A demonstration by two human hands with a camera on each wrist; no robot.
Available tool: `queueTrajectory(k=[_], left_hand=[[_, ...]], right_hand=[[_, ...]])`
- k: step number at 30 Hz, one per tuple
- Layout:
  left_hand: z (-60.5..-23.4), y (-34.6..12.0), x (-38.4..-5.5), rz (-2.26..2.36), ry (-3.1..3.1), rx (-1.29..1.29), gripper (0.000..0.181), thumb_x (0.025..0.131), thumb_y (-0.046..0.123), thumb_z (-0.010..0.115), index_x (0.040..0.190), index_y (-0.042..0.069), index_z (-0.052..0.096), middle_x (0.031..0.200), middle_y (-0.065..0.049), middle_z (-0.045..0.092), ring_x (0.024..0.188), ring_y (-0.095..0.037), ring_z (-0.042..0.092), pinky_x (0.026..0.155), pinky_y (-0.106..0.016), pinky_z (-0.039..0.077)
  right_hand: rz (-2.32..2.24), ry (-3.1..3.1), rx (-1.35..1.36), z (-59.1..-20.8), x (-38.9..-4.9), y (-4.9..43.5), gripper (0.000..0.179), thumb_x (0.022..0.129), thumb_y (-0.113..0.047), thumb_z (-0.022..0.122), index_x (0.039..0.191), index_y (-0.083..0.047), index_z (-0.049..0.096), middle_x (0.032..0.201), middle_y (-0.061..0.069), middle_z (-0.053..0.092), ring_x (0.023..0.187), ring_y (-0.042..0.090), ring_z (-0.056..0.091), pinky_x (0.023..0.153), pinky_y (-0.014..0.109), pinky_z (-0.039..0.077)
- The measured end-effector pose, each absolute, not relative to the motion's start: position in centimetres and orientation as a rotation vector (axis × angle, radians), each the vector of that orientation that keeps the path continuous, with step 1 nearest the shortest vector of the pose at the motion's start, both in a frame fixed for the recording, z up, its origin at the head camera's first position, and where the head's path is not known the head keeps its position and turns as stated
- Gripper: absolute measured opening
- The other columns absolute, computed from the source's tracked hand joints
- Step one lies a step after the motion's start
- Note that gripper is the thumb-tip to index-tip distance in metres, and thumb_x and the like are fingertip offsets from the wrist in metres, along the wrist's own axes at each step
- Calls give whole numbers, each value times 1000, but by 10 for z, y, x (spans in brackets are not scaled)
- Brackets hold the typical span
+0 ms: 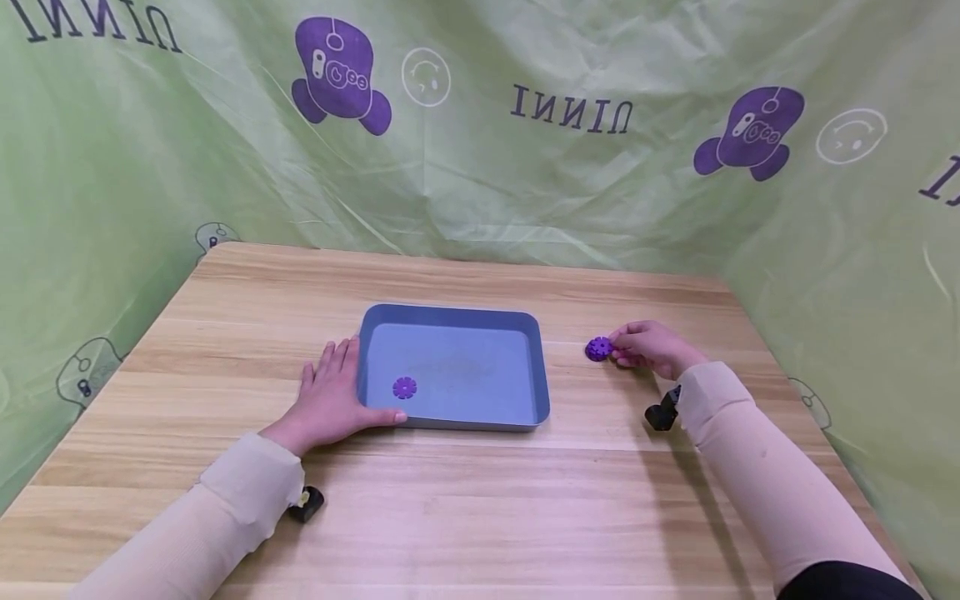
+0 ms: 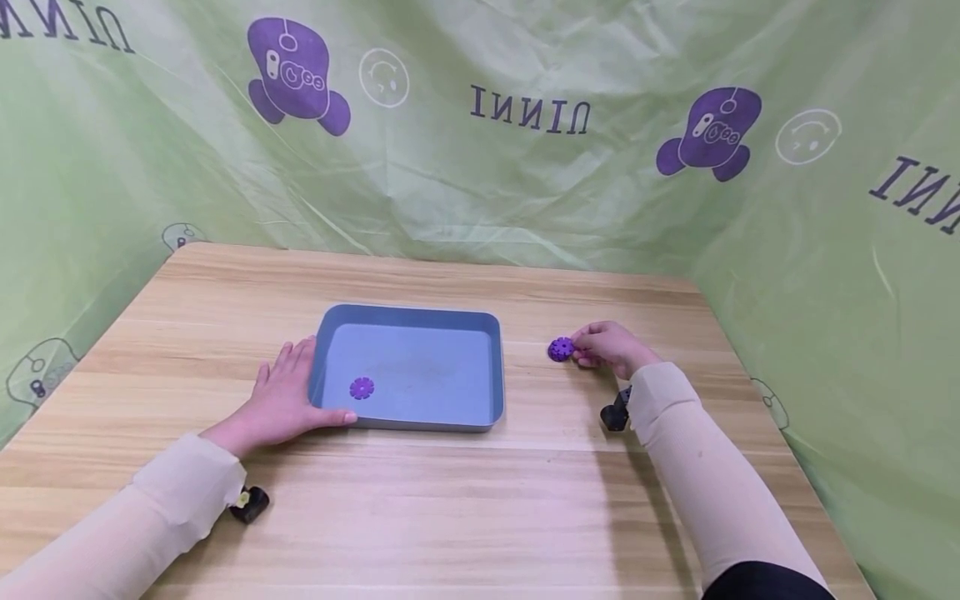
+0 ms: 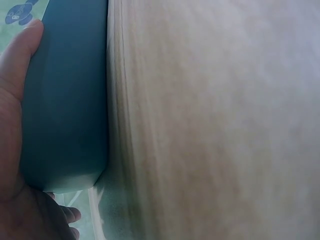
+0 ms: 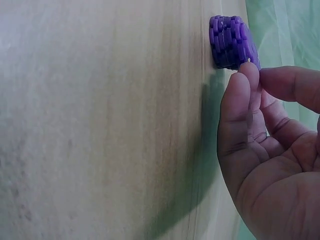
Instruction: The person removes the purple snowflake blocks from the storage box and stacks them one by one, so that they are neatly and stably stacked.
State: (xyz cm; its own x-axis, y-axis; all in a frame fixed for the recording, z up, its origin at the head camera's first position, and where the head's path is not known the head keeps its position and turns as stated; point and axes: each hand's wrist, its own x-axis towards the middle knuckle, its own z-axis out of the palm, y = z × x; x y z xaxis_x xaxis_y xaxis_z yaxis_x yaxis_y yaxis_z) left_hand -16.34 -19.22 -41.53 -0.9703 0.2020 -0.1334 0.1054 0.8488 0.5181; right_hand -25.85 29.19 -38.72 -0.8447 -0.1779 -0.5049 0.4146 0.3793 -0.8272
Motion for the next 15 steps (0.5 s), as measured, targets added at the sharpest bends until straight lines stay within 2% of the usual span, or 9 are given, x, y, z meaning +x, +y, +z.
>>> queueTrajectory(k=[15], left_hand=[[-415,-190,-165,790,2821,232,144,72,71,81,160,-11,2,165,-36,8,152,-53,-1,117,-72,-3]], right_hand=[[-1485,2126,185,-393,-259,294,25,108,-2,47,126,15,49,92,3,66,81,7,64,79,21,57]])
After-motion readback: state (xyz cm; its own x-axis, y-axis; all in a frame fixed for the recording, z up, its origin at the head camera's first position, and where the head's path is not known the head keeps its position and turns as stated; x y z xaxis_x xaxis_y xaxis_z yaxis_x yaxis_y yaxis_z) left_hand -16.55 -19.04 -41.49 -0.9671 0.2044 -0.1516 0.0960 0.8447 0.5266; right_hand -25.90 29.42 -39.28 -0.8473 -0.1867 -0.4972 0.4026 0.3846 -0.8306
